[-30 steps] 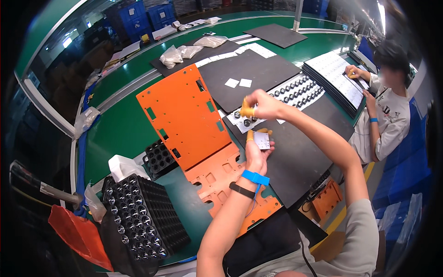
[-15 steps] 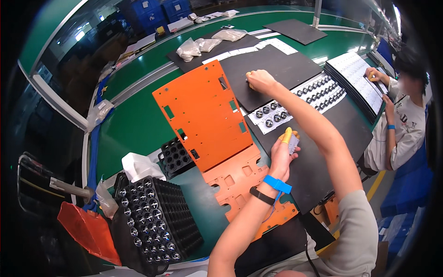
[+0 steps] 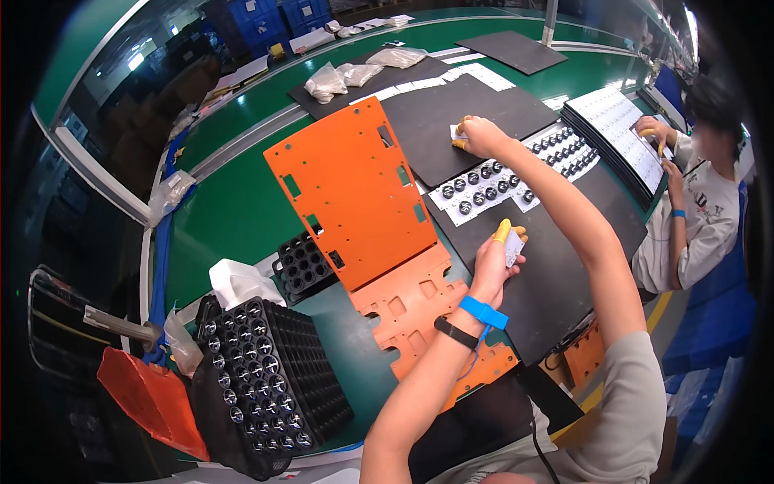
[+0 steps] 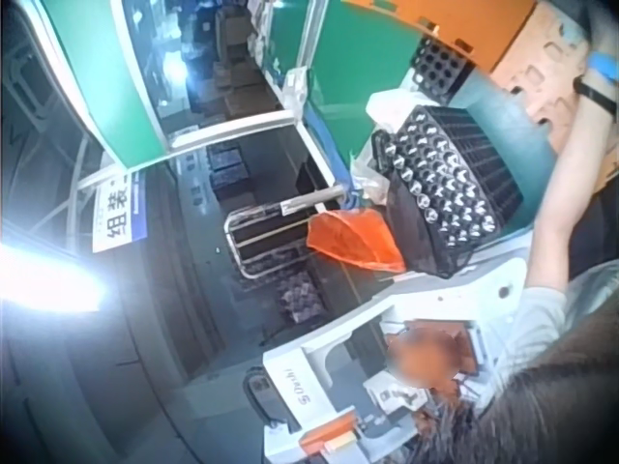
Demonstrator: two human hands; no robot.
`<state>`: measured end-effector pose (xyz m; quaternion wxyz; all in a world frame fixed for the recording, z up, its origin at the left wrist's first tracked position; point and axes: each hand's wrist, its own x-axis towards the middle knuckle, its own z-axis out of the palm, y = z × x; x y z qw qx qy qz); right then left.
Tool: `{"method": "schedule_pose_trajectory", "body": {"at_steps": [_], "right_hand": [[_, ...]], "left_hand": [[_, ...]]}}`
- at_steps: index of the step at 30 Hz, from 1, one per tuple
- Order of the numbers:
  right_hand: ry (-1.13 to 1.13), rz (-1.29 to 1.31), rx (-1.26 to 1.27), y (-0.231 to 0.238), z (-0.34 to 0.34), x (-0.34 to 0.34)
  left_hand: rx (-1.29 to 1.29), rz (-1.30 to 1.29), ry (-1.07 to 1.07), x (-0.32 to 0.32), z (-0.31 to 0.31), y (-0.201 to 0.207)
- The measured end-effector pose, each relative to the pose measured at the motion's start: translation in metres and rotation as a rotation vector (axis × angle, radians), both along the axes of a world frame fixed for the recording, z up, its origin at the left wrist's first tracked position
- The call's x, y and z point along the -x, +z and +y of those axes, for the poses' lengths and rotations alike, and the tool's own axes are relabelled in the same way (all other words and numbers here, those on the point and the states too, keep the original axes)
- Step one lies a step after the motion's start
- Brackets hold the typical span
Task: The person places small white square components onto an orange tray, then picks up cylindrical black objects from a black tray and attaches them to the white squares. The person repeatedly handles the components and places them into the orange tray. A coworker is visible in the background performing a similar task.
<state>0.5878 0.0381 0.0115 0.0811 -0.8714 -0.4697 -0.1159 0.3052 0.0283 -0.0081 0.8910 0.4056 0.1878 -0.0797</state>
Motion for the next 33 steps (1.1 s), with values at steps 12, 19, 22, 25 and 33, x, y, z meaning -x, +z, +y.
{"method": "schedule_pose_trajectory", "body": {"at_steps": [12,19,22,25,33], "right_hand": [[0.110,-0.207,0.147,0.004,0.008,-0.002],[-0.031,-0.271,0.025,0.000,0.031,-0.006],[-0.011,-0.248,-0.186,0.011,0.036,0.016],[0.164,-0.259,-0.264,0.029,0.018,0.057],[0.356,-0.251,-0.377,0.096,-0.075,0.179]], "left_hand": [[0.019,-0.004,-0.014,0.002,0.006,0.000],[0.140,-0.016,0.042,-0.001,0.001,-0.008],[0.181,-0.008,0.070,-0.005,-0.002,-0.015],[0.221,-0.001,0.081,-0.008,-0.003,-0.016],[0.341,-0.012,0.270,-0.004,0.002,0.018]]}}
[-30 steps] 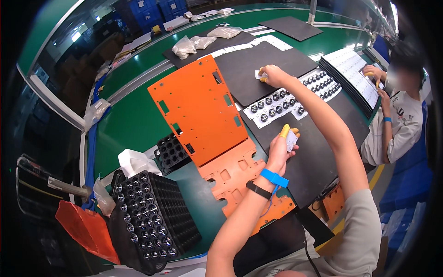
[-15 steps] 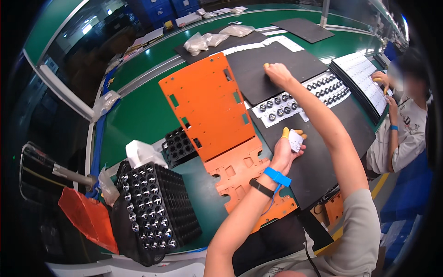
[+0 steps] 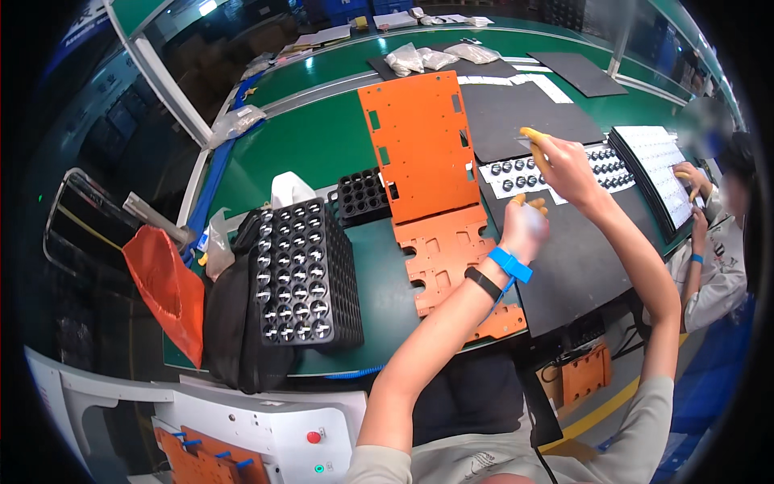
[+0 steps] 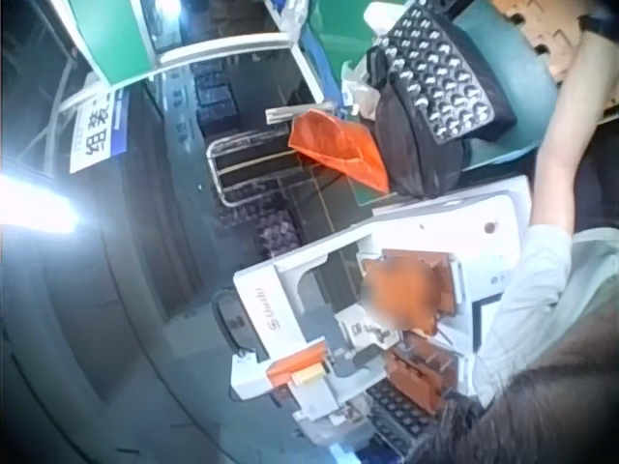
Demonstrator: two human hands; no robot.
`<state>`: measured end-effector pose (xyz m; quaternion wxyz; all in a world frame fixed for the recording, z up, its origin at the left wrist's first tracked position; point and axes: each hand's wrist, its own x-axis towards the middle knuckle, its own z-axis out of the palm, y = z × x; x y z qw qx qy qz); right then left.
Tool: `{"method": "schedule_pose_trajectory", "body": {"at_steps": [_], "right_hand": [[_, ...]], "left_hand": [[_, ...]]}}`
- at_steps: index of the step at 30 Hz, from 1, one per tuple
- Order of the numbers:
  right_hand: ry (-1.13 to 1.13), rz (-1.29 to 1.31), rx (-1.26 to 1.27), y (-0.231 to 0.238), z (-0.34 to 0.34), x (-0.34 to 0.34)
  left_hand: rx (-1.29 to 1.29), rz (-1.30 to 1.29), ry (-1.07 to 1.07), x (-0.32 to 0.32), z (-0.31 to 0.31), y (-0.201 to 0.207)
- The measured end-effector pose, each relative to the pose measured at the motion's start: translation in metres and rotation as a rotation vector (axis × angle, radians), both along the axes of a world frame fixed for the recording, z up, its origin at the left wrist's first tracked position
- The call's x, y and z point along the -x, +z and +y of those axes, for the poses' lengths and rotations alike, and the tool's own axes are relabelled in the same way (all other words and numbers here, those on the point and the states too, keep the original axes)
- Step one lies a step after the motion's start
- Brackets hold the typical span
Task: The person places small white square components onto an orange tray, then picks up cylindrical black objects from a black tray and attaches them to the white squares. The person repeatedly handles the components and places them into the orange tray. A coworker is visible in the background performing a similar task.
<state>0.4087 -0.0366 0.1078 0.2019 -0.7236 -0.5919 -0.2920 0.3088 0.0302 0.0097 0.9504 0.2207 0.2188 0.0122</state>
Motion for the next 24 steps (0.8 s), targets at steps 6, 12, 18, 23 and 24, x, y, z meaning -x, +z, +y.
{"method": "schedule_pose_trajectory", "body": {"at_steps": [6,12,18,23,24], "right_hand": [[0.170,-0.026,0.092,0.015,-0.040,0.075],[0.274,-0.094,0.353,0.020,-0.026,0.126],[0.247,0.156,0.274,0.060,0.021,0.189],[0.471,0.403,0.127,0.054,0.098,0.278],[0.477,0.428,0.169,0.054,0.107,0.292]], "left_hand": [[0.141,-0.215,0.247,0.055,0.000,0.058],[0.096,-0.302,0.172,0.093,0.011,0.024],[-0.075,-0.191,0.284,0.150,0.025,0.025],[0.004,-0.856,0.210,0.186,0.030,-0.015],[-0.491,-0.778,0.261,0.193,0.026,-0.015]]}}
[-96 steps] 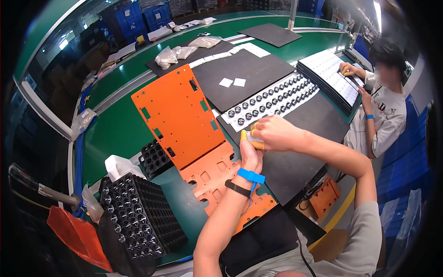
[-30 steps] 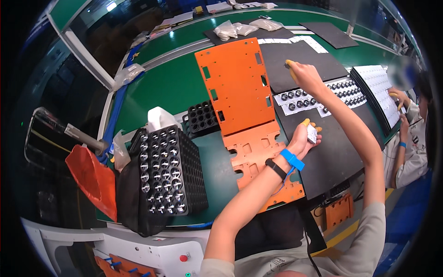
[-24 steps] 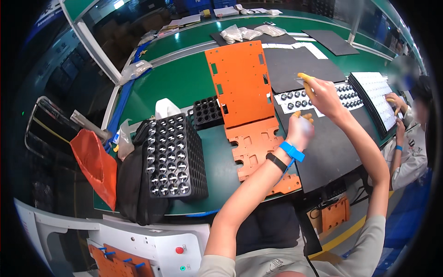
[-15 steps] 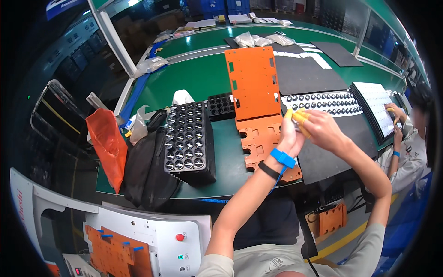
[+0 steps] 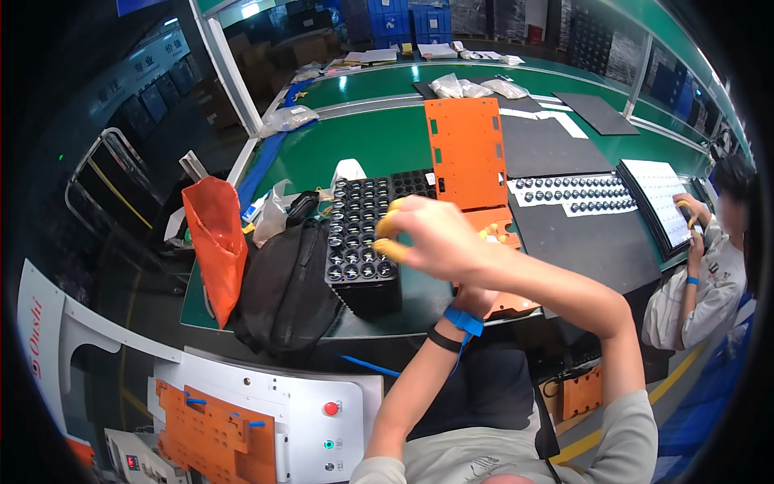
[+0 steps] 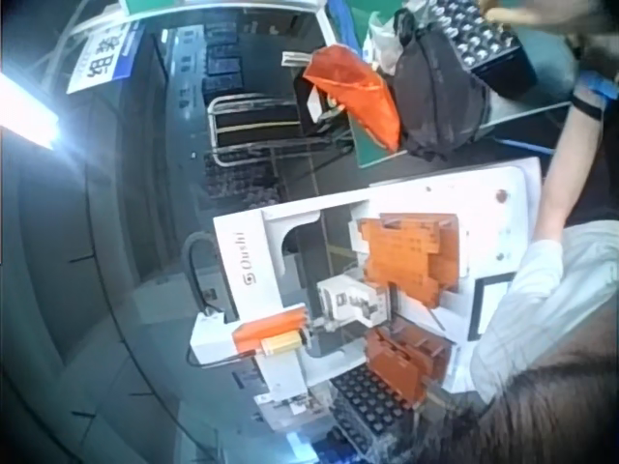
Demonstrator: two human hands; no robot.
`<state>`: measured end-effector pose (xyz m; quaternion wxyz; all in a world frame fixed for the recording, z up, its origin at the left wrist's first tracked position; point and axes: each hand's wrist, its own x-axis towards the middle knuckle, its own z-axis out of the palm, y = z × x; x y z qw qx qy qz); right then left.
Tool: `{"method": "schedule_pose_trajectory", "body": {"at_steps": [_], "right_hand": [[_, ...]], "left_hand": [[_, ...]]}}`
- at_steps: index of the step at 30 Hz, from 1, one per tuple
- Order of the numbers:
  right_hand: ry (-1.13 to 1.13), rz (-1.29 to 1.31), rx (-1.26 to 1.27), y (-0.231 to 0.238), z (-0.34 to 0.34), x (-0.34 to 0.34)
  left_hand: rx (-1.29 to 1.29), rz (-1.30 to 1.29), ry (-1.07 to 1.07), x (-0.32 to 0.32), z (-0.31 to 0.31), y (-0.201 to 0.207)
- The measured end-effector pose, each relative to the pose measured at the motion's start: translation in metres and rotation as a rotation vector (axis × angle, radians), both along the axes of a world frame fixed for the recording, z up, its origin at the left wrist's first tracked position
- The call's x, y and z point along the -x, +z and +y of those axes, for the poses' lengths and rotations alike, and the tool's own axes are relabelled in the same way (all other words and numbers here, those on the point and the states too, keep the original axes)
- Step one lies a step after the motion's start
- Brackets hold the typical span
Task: The person places small white square components onto an orange tray, then picks up cylindrical black objects from a black tray and attaches them to the white squares. The person repeatedly handles the components and places them into the orange tray. A coworker is visible in the background performing a similar task.
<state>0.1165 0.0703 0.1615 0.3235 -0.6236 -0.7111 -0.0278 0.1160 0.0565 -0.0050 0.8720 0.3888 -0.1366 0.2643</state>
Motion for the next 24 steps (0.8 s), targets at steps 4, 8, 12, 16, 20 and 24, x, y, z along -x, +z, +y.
{"method": "schedule_pose_trajectory", "body": {"at_steps": [4,8,12,16,20,24], "right_hand": [[-0.076,-0.053,0.122,-0.009,0.043,0.026],[-0.138,-0.111,0.157,-0.004,0.065,0.038],[-0.123,-0.155,0.067,-0.010,0.070,0.041],[-0.139,-0.093,0.068,0.001,0.062,0.039],[-0.147,0.053,0.020,0.019,0.017,0.034],[-0.140,0.187,-0.188,0.016,-0.052,0.014]], "left_hand": [[-0.417,0.186,0.187,0.020,0.005,0.006],[-0.835,0.177,0.626,0.034,0.007,0.011],[-0.838,0.269,0.466,0.042,0.011,0.008],[-0.292,0.166,0.045,0.033,0.014,-0.009],[0.845,0.135,-0.656,0.037,0.021,0.009],[0.650,0.270,-0.433,0.040,0.009,0.015]]}}
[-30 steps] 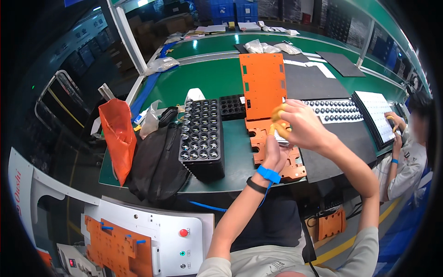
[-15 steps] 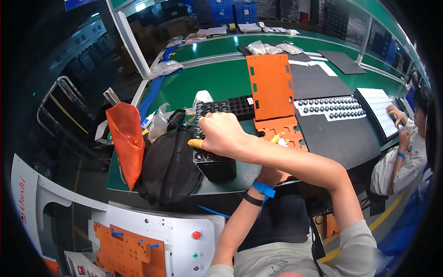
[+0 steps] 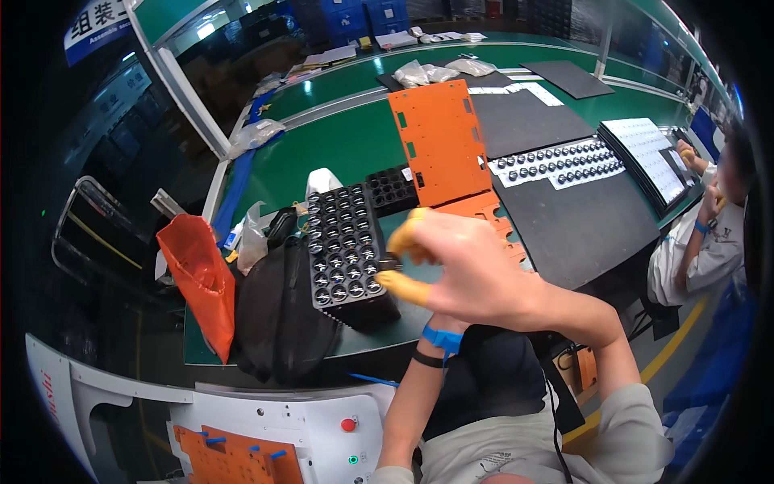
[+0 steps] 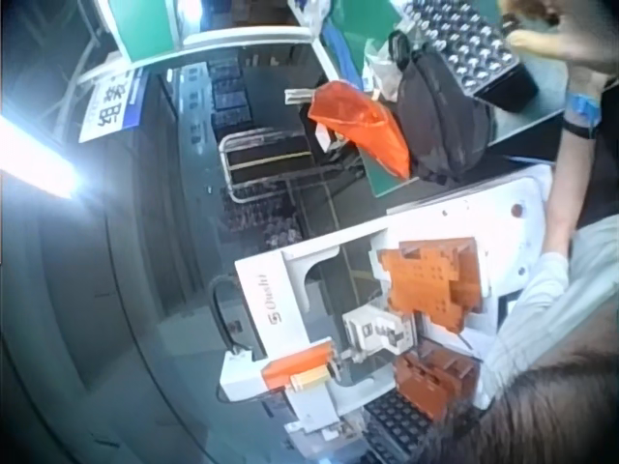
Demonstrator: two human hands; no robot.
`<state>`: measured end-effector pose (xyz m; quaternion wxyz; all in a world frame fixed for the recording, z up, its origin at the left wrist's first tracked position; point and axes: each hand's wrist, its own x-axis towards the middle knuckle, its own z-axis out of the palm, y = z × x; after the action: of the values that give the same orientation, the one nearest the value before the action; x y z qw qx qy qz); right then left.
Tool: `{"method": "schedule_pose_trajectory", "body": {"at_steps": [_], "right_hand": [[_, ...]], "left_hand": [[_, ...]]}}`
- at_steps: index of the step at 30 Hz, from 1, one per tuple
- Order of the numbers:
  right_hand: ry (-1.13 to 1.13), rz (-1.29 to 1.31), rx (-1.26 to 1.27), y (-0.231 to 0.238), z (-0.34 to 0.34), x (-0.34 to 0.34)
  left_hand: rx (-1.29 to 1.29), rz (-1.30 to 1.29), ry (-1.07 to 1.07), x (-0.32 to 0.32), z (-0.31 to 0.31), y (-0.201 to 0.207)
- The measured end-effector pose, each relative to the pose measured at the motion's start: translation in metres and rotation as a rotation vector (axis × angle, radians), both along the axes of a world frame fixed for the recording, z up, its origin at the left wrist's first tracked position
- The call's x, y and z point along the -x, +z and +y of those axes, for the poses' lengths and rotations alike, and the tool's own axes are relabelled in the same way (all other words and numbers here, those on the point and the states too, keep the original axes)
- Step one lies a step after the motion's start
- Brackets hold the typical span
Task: The person places small white square components onto an orange tray, then picks up cylindrical black objects from a black tray and attaches them to the white squares. The person repeatedly handles the components and places them into the orange tray. A coworker is visible in the background performing a similar task.
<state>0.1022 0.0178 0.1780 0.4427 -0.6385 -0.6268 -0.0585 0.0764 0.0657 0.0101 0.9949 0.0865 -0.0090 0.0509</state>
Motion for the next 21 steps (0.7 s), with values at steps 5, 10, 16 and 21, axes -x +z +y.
{"method": "schedule_pose_trajectory", "body": {"at_steps": [5,10,16,21], "right_hand": [[-0.127,0.189,0.003,-0.024,-0.067,-0.045],[-0.107,0.422,0.063,-0.053,-0.099,-0.070],[-0.039,0.523,0.158,-0.071,-0.109,-0.076],[0.014,0.506,0.128,-0.085,-0.108,-0.080]], "left_hand": [[-0.247,0.099,0.073,0.009,-0.007,0.033],[-0.294,0.147,0.216,0.015,-0.011,0.035],[-0.430,0.157,0.375,0.016,-0.025,0.031],[-0.562,0.175,0.445,0.016,-0.027,0.030]]}}
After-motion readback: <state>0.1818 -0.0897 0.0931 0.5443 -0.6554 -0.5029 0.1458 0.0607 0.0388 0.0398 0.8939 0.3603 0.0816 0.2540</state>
